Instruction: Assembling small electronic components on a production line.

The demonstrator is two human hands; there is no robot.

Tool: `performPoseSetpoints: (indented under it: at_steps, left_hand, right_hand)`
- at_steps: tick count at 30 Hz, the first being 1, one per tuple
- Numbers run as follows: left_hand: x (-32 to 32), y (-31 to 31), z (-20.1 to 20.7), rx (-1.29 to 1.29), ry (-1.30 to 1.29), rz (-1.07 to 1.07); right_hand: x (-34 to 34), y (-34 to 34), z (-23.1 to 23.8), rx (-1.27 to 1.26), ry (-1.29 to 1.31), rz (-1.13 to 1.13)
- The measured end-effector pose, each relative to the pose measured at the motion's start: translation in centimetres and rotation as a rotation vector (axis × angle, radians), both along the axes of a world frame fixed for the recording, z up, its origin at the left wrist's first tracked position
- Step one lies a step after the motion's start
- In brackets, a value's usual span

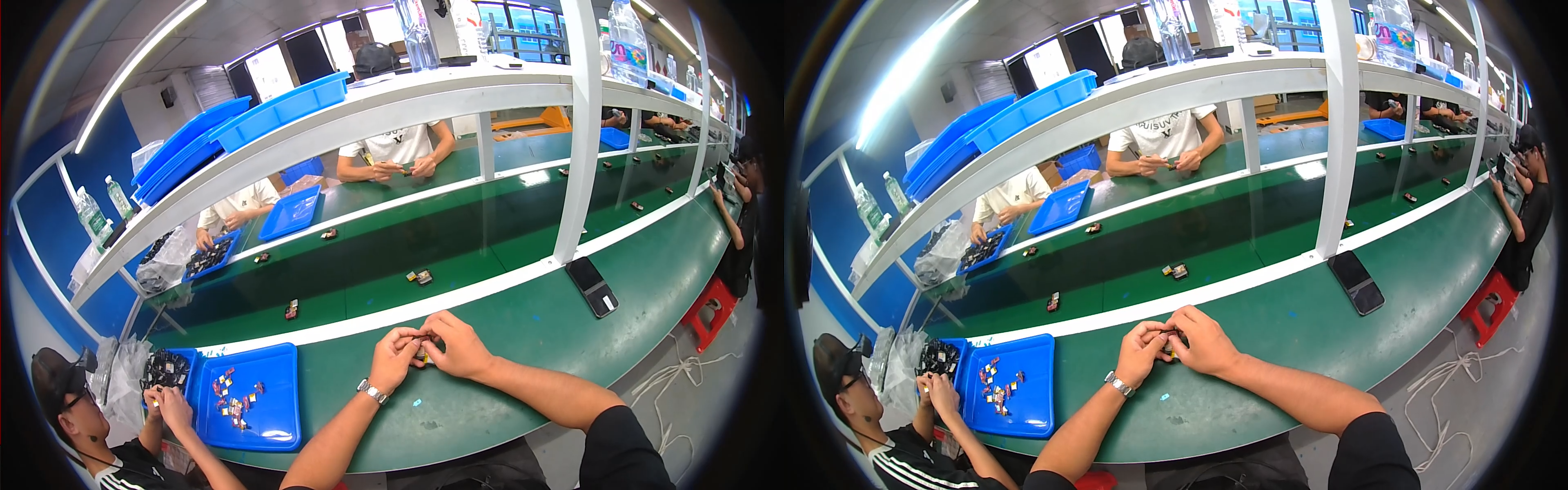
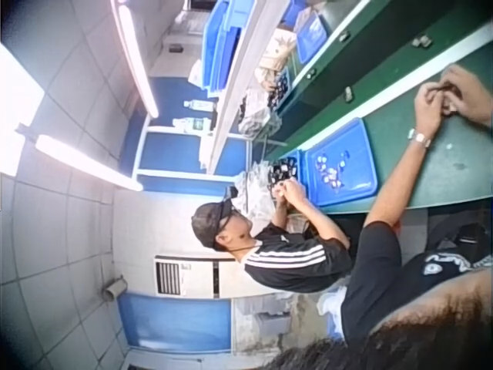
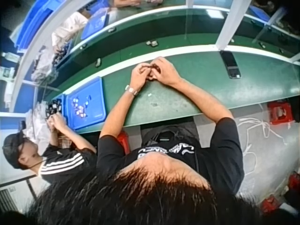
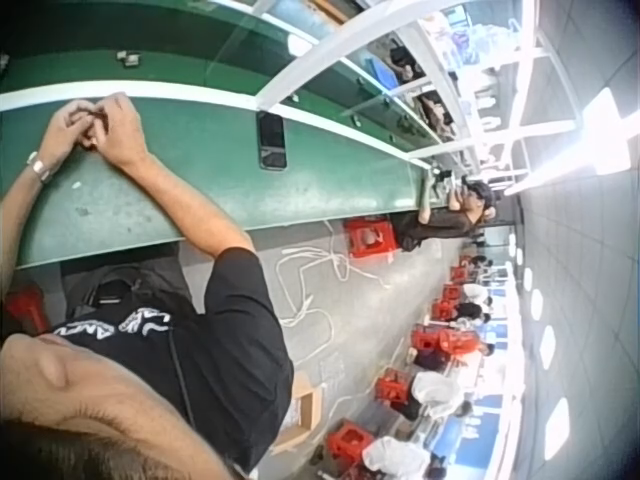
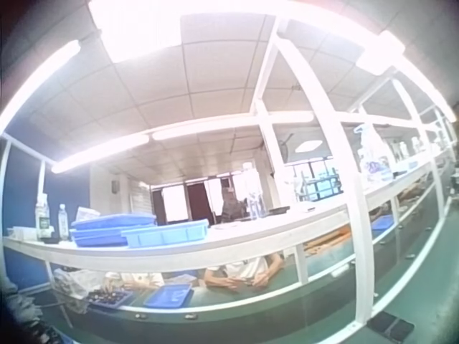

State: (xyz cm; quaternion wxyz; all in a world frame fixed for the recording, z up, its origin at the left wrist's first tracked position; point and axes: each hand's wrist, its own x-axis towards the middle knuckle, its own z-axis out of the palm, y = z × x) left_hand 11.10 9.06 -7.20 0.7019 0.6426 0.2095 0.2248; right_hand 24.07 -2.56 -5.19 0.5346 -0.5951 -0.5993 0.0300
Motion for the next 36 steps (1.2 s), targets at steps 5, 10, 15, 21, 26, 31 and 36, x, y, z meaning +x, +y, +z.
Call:
performPoseSetpoints:
  at_steps: [5,10,15,21,26,31,36]
  left_hand:
    - [0.0,0.2,-0.5,0.092,0.051,-0.005]
    - [-0.3,0.4,-0.1,-0.051,-0.021,-0.105]
    - [-0.4,0.7,-0.3,-0.098,-0.037,-0.151]
    - [-0.4,0.7,-0.3,-0.096,-0.034,-0.15]
    - [-0.3,0.5,-0.1,-0.077,-0.04,-0.141]
    - [-0.3,0.4,-0.2,-0.078,-0.047,-0.138]
    - [-0.3,0.6,-0.6,-0.115,-0.081,-0.114]
  right_hand:
    - [0.3,0.2,-0.9,-0.021,0.031,-0.044]
    - [0.6,0.1,-0.6,0.02,-0.136,-0.11]
    - [0.0,-0.4,0.0,0.021,-0.27,-0.125]
    - [-0.4,-0.4,-0.5,0.041,-0.409,-0.198]
    - [-0.3,-0.2,-0.9,0.063,-0.461,-0.214]
    - [-0.1,-0.2,-1.2,0.066,-0.477,-0.219]
    - [-0.4,-0.5,-0.3,0.093,-0.52,-0.198]
